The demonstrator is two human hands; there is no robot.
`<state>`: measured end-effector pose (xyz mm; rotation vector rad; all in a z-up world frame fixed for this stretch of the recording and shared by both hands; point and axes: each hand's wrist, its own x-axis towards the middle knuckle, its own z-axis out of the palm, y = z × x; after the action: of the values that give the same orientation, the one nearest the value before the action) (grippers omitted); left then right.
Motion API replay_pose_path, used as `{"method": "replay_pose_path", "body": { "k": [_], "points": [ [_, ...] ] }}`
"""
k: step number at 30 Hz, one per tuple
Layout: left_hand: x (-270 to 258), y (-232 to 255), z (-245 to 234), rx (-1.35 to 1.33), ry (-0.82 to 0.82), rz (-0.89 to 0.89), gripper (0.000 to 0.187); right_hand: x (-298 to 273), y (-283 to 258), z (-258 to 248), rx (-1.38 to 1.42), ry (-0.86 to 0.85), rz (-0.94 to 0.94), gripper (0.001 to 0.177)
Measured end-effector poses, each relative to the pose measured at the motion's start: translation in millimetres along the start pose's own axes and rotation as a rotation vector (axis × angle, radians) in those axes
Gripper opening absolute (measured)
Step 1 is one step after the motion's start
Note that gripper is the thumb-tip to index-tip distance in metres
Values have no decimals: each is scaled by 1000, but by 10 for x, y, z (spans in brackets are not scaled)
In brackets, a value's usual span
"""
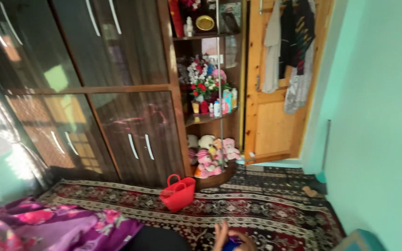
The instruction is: The person wipes a small white figurine and several small bottles with a purple cloth, then places them on a glass-fronted cabinet shelf. The person also opens a drawer and places a blue box inside.
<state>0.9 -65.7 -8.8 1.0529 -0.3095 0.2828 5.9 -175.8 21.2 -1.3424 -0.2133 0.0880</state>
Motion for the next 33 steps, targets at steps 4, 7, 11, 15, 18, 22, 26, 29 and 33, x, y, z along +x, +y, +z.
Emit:
{"method": "replay_pose_path", "body": {
  "k": [4,7,11,15,18,22,26,29,33],
  "points": [
    [-205,-206,339,7,-38,65,29,-185,188,-326,81,-76,39,45],
    [-416,-52,405,28,-35,100,31,-408,346,-580,220,-110,135,46],
    [-808,231,483,-91,-51,-316,37,-884,409,-837,597,-135,364,48],
    [-865,387,718,76,6,-71,55,-1224,80,-728,511,-125,311,52],
    [-983,562,964,393,228,150,61,-1458,-152,-414,-180,-26,-15,61],
    [-1185,992,1373,519,506,283,59,-1521,-197,152,-31,-20,-384,67],
    [-1013,1503,1383,865,430,866,54,-1567,-230,349,159,-1,-447,71],
    [-1163,1717,1170,837,160,537,58,-1637,-253,451,317,9,-404,73],
    [-1251,1655,1009,390,-24,259,64,-1701,-429,554,43,23,-601,64]
  ]
}}
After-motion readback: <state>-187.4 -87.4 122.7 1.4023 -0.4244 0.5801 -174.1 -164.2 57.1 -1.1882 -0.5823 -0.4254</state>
